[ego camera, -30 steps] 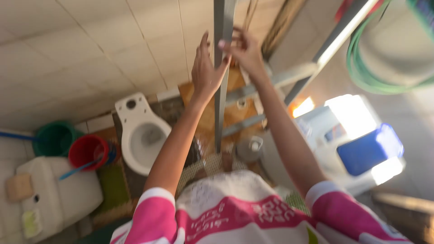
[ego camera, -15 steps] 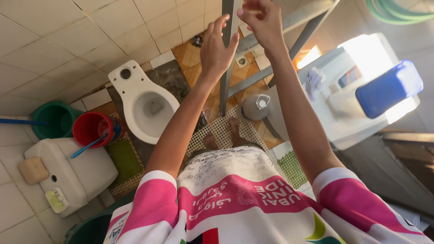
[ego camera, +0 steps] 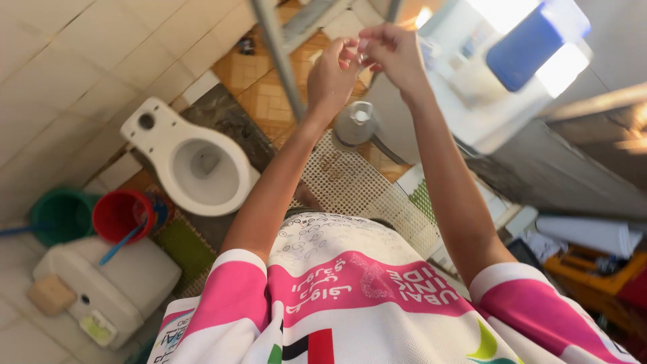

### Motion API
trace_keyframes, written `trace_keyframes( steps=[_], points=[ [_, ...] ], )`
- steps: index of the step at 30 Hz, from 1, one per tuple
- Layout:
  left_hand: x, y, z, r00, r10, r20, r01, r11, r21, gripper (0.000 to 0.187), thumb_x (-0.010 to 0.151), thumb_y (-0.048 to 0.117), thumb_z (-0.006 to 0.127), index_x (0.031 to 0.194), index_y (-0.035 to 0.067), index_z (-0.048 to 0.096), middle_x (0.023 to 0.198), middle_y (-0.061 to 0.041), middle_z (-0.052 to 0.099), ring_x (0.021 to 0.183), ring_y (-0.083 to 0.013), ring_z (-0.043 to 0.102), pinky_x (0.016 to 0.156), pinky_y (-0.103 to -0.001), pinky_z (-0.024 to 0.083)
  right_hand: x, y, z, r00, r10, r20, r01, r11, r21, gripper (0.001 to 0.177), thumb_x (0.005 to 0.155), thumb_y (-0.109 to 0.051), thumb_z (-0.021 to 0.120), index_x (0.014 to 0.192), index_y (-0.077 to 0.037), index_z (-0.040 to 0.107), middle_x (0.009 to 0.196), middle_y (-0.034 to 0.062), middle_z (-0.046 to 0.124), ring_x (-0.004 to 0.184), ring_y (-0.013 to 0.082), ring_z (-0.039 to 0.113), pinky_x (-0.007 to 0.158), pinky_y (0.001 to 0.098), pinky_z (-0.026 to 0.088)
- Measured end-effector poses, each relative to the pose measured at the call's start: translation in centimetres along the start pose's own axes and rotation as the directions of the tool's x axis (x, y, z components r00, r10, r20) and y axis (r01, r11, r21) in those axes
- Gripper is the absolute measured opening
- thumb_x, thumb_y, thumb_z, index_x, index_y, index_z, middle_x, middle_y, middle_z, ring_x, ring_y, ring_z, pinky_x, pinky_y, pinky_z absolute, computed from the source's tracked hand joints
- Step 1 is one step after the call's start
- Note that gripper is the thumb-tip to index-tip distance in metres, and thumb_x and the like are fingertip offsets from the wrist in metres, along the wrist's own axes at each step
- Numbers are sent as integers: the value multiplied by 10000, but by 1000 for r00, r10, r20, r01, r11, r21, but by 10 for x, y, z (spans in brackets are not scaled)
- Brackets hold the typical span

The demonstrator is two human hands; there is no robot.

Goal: The person cleans a bathroom floor by repeatedly scooping water from a large green tub with a red scoop and pouring it onto the floor near a squat toilet. They scrub the floor with a red brush, rinse the brush, and later sweep the floor with a traditional straw broom.

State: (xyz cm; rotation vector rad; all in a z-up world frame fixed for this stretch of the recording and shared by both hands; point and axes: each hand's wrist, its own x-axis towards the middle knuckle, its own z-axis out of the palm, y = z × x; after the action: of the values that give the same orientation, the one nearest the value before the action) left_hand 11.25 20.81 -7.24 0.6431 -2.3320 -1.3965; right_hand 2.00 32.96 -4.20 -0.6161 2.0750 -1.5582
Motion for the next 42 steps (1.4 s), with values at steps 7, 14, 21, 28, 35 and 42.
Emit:
trace_keyframes(
  steps=[7,14,21,28,35,42],
  points=[
    [-80,100,96,959,34,282,6,990,-141,253,842,434,544,974,269,683,850,81,750,784,-143,728,716,-339,528,-138,9,-105,934,105,-340,-78,993,92,111,916,-244,705,900,-135,695,905,0,758,813,87,701,720,245,591],
    [-157,170,200,872,107,477,74,936,-344,178,876,393,612,891,236,693,841,105,718,751,-106,610,744,-275,525,-269,44,-207,732,177,-658,-33,974,225,210,921,-288,725,845,-121,623,846,77,757,694,108,714,652,209,607],
    [-194,193,315,662,233,713,104,913,-394,193,897,355,609,908,180,688,745,1,743,692,-90,715,746,-236,512,-363,120,-289,507,262,-821,-20,956,292,169,925,-263,712,935,-98,673,877,96,753,667,92,681,626,193,588],
    [-210,233,418,458,347,818,1,920,-391,145,939,335,624,966,241,730,782,46,758,762,-119,751,791,-329,568,-419,182,-359,267,306,-914,-45,951,306,136,939,-147,749,1042,-61,730,796,74,732,637,65,688,638,222,648],
    [-221,282,500,240,271,932,-89,962,-257,99,916,353,679,942,277,737,798,108,757,791,-100,742,791,-288,550,-455,207,-406,23,413,-910,-27,910,413,204,930,-289,806,911,-99,734,759,68,736,641,86,718,644,272,659],
    [-272,317,604,71,233,970,-73,971,-228,147,931,286,647,1017,211,739,870,15,779,856,-172,755,829,-344,553,-525,261,-479,-91,502,-860,-56,860,508,247,961,-337,747,910,-97,716,806,82,741,683,100,715,655,273,652]
  ],
)
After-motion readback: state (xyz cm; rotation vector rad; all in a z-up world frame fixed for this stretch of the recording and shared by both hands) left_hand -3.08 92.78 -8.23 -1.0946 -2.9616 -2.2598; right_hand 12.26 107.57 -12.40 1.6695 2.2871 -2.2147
